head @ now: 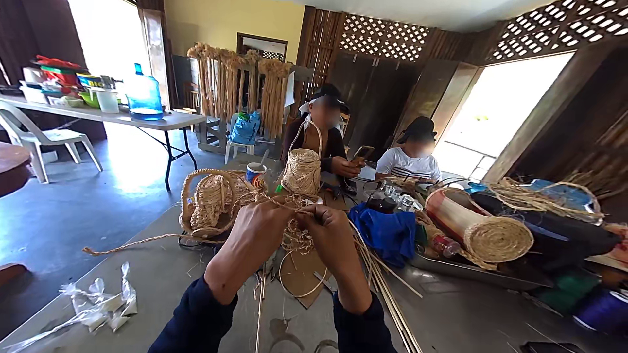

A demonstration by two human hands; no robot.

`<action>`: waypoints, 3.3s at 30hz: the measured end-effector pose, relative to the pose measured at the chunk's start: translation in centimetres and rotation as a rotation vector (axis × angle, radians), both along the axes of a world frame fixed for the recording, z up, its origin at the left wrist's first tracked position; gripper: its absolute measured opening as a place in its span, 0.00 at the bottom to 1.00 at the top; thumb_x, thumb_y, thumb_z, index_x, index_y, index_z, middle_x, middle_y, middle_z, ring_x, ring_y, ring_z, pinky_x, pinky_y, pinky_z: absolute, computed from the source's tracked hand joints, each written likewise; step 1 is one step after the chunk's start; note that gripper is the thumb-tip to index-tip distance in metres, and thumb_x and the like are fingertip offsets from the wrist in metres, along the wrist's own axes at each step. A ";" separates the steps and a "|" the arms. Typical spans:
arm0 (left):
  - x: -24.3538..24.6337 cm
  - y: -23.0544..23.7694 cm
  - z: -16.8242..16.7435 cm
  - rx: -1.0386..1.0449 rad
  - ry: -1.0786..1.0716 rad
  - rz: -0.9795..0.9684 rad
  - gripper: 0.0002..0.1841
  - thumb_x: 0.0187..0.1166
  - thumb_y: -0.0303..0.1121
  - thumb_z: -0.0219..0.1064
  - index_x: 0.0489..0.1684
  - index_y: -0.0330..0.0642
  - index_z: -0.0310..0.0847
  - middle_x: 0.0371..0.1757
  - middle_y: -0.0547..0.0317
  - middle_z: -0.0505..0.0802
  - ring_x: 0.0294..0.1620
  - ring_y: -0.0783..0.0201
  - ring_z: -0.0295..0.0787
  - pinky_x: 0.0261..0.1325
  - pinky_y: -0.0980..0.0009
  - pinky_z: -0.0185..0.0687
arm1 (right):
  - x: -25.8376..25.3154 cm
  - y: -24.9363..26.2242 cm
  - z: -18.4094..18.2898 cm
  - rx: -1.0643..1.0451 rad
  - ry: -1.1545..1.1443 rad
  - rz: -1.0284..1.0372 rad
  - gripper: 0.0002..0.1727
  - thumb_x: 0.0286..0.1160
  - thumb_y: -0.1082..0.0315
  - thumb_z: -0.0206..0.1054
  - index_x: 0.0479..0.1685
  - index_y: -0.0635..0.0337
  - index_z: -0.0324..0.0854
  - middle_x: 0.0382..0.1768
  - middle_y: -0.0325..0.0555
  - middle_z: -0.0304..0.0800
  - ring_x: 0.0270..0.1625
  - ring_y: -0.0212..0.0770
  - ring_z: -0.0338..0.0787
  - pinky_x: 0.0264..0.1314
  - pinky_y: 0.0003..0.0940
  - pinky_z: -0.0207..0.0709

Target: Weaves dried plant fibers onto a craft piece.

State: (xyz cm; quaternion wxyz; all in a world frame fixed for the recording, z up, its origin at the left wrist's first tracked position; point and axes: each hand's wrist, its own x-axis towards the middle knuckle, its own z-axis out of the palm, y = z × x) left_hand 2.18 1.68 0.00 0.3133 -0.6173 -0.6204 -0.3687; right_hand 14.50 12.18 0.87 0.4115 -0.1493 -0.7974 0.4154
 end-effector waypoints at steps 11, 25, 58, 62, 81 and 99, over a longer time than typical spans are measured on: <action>-0.3 1.5 -0.8 0.118 0.082 -0.017 0.12 0.80 0.31 0.60 0.32 0.39 0.90 0.31 0.52 0.93 0.28 0.54 0.92 0.27 0.57 0.84 | 0.9 1.1 0.1 0.013 -0.019 0.070 0.04 0.75 0.75 0.69 0.36 0.63 0.89 0.25 0.33 0.88 0.28 0.18 0.84 0.35 0.14 0.78; 1.5 2.8 -1.5 0.081 -0.379 -0.216 0.11 0.84 0.29 0.60 0.47 0.34 0.89 0.38 0.53 0.94 0.36 0.69 0.90 0.45 0.75 0.86 | 1.6 1.8 0.6 -0.033 0.010 0.022 0.04 0.72 0.74 0.68 0.33 0.61 0.87 0.25 0.33 0.86 0.27 0.20 0.84 0.34 0.17 0.79; 1.5 0.7 1.1 -0.083 -0.945 -0.227 0.05 0.75 0.22 0.72 0.43 0.37 0.90 0.41 0.61 0.95 0.36 0.74 0.92 0.43 0.76 0.91 | 1.1 2.5 0.0 -0.050 -0.015 0.121 0.09 0.68 0.74 0.73 0.45 0.66 0.88 0.35 0.39 0.91 0.38 0.24 0.89 0.46 0.23 0.84; 1.8 0.4 1.4 -0.113 -0.950 -0.211 0.05 0.75 0.22 0.73 0.44 0.37 0.90 0.41 0.61 0.94 0.35 0.75 0.92 0.44 0.77 0.91 | 0.9 1.7 0.0 -0.111 -0.018 0.156 0.08 0.61 0.76 0.78 0.39 0.63 0.90 0.32 0.35 0.93 0.37 0.22 0.90 0.46 0.22 0.85; 1.9 0.8 0.7 0.118 -0.747 -0.064 0.06 0.69 0.23 0.74 0.40 0.37 0.91 0.37 0.61 0.95 0.34 0.77 0.91 0.41 0.79 0.88 | 0.2 1.7 -0.3 -0.225 0.036 0.178 0.04 0.66 0.81 0.74 0.35 0.65 0.88 0.27 0.35 0.91 0.29 0.22 0.88 0.37 0.20 0.85; 1.5 1.3 -0.1 0.173 -0.550 -0.007 0.05 0.70 0.24 0.71 0.38 0.37 0.92 0.35 0.57 0.94 0.34 0.74 0.91 0.41 0.77 0.87 | -0.9 2.4 -1.4 -0.209 0.153 0.173 0.02 0.68 0.80 0.74 0.32 0.65 0.90 0.25 0.36 0.91 0.27 0.23 0.88 0.36 0.21 0.85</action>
